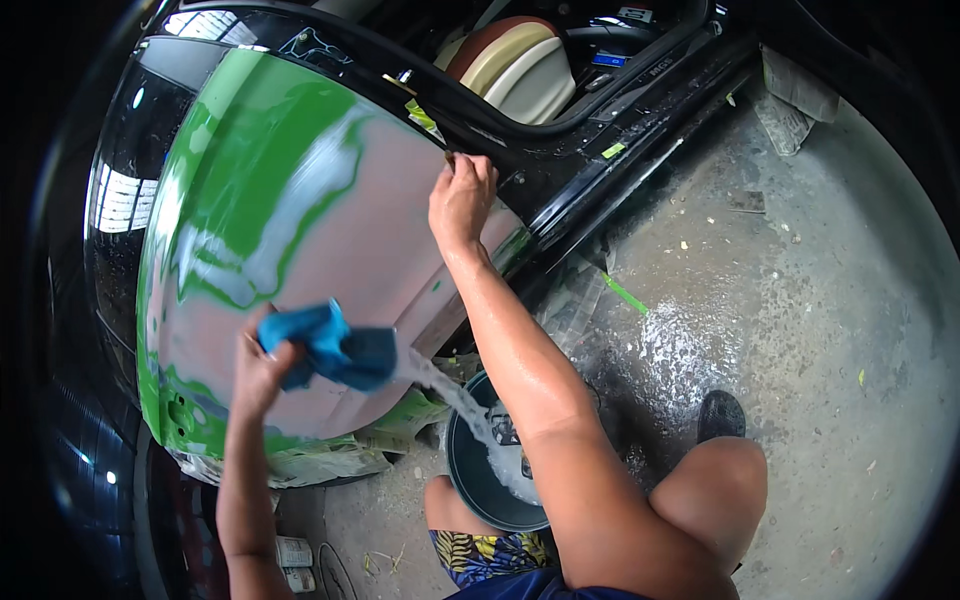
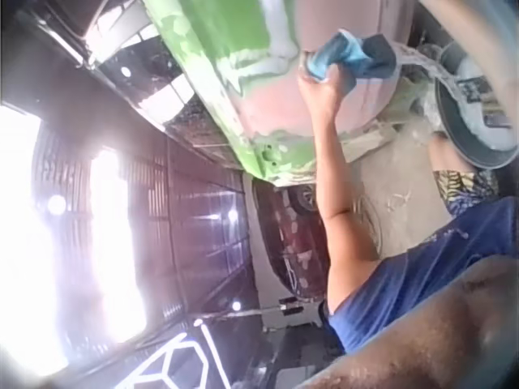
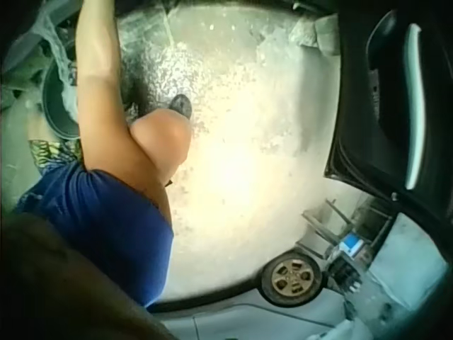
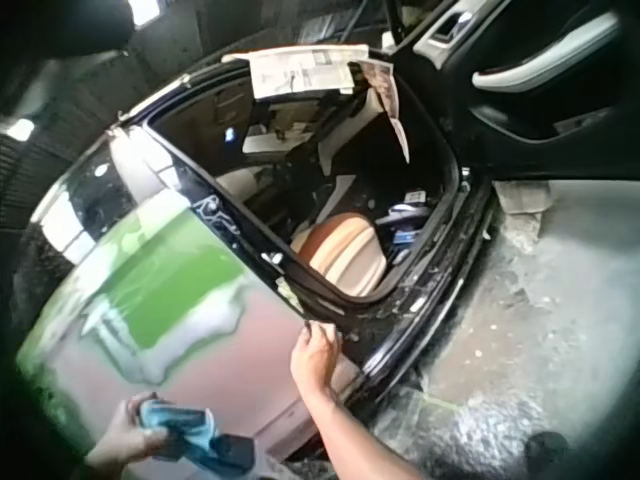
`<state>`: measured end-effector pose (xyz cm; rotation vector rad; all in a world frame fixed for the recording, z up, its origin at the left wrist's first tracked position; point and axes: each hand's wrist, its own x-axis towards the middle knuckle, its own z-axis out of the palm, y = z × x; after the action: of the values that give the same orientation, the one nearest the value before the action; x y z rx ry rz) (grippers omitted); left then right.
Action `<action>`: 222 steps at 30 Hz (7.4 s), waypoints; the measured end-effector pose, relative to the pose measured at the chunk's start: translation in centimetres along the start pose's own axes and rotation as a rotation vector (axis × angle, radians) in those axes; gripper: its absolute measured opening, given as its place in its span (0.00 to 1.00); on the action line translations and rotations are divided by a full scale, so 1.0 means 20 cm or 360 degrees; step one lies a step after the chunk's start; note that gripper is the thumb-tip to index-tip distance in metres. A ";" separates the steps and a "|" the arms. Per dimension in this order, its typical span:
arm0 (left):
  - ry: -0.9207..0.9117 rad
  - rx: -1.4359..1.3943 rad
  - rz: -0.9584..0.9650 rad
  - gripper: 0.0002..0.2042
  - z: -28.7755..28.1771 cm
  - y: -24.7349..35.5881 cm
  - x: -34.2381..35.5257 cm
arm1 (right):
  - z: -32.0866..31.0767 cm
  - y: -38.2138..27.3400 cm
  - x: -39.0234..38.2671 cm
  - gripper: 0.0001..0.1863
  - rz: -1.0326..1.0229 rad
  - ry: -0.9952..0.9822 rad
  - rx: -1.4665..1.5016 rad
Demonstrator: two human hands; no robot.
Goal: Wet sanding and cleaning a patched car door in preparation for further body work or painting.
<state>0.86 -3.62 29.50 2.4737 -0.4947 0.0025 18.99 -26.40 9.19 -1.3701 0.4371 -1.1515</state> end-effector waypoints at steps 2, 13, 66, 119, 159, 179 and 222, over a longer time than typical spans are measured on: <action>0.0486 0.0196 0.0391 0.15 -0.11 0.31 0.26 | 0.02 -0.15 0.11 0.12 -0.0246 -0.0027 0.0114; 0.0907 0.2016 0.1530 0.21 -0.01 0.27 1.06 | 0.14 -0.44 0.24 0.16 -0.0583 -0.0016 0.0297; -0.0357 0.0498 -0.0111 0.10 1.30 -0.65 -0.84 | -0.32 0.99 -0.33 0.10 0.0441 -0.0319 -0.0070; -0.0172 0.0390 0.0080 0.09 1.27 -0.69 -0.91 | -0.38 0.54 -0.13 0.15 0.0334 -0.0362 -0.0164; -0.0682 0.0967 -0.0207 0.12 1.34 -0.56 -0.75 | -0.32 0.52 0.03 0.19 -0.0141 -0.0556 0.0420; -0.0905 0.0609 -0.0185 0.25 1.47 -0.85 -0.87 | -0.70 0.37 -0.14 0.12 0.0624 -0.1556 -0.0247; 0.0523 0.1831 0.1536 0.19 0.56 -0.02 1.11 | -1.06 0.41 -0.94 0.27 0.1038 -0.2494 -0.1205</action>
<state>20.35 -17.48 22.71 2.7943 -1.8527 1.3798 -3.38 -23.63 -9.73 -2.0771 0.0833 0.8306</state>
